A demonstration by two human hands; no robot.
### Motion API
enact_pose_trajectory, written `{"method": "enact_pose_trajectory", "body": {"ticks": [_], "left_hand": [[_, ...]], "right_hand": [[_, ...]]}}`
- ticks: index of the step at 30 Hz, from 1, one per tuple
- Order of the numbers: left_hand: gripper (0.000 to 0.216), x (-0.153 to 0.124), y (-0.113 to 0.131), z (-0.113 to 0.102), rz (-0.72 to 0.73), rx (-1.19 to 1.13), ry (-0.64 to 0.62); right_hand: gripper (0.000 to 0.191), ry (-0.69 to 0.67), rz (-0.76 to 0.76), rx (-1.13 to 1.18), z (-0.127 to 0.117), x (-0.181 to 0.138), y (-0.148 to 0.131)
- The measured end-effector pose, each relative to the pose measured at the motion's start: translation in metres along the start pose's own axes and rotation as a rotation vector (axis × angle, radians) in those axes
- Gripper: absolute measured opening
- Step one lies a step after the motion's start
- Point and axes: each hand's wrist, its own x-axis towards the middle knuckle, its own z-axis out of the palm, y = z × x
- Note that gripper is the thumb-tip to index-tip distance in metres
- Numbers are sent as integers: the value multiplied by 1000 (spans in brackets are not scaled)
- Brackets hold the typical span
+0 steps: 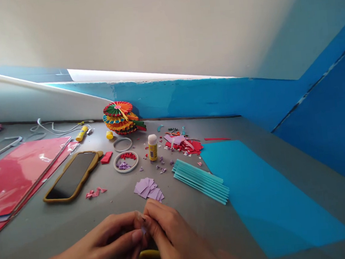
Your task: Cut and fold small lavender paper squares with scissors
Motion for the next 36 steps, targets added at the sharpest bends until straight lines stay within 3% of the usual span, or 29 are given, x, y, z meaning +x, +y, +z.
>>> {"method": "enact_pose_trajectory", "body": {"ticks": [5, 10, 16, 23, 28, 31, 36], "left_hand": [[42, -3, 3, 2, -107, 43, -15], [46, -9, 13, 5, -109, 141, 9], [45, -11, 17, 6, -101, 116, -6], [40, -5, 12, -1, -76, 94, -41], [42, -3, 8, 4, -143, 87, 64], [43, -2, 5, 4, -160, 105, 70], [38, 3, 0, -1, -48, 41, 82]], "right_hand": [[24, -58, -51, 9, -2, 0, 1], [24, -188, -94, -19, -4, -2, 5], [20, -51, -140, -155, -3, -7, 4], [20, -23, -120, -39, -7, 0, 9], [18, 38, -177, -79, 1, -1, 20], [17, 50, -146, -66, 2, -1, 21], [14, -20, -103, 29, -6, 1, 17]]}}
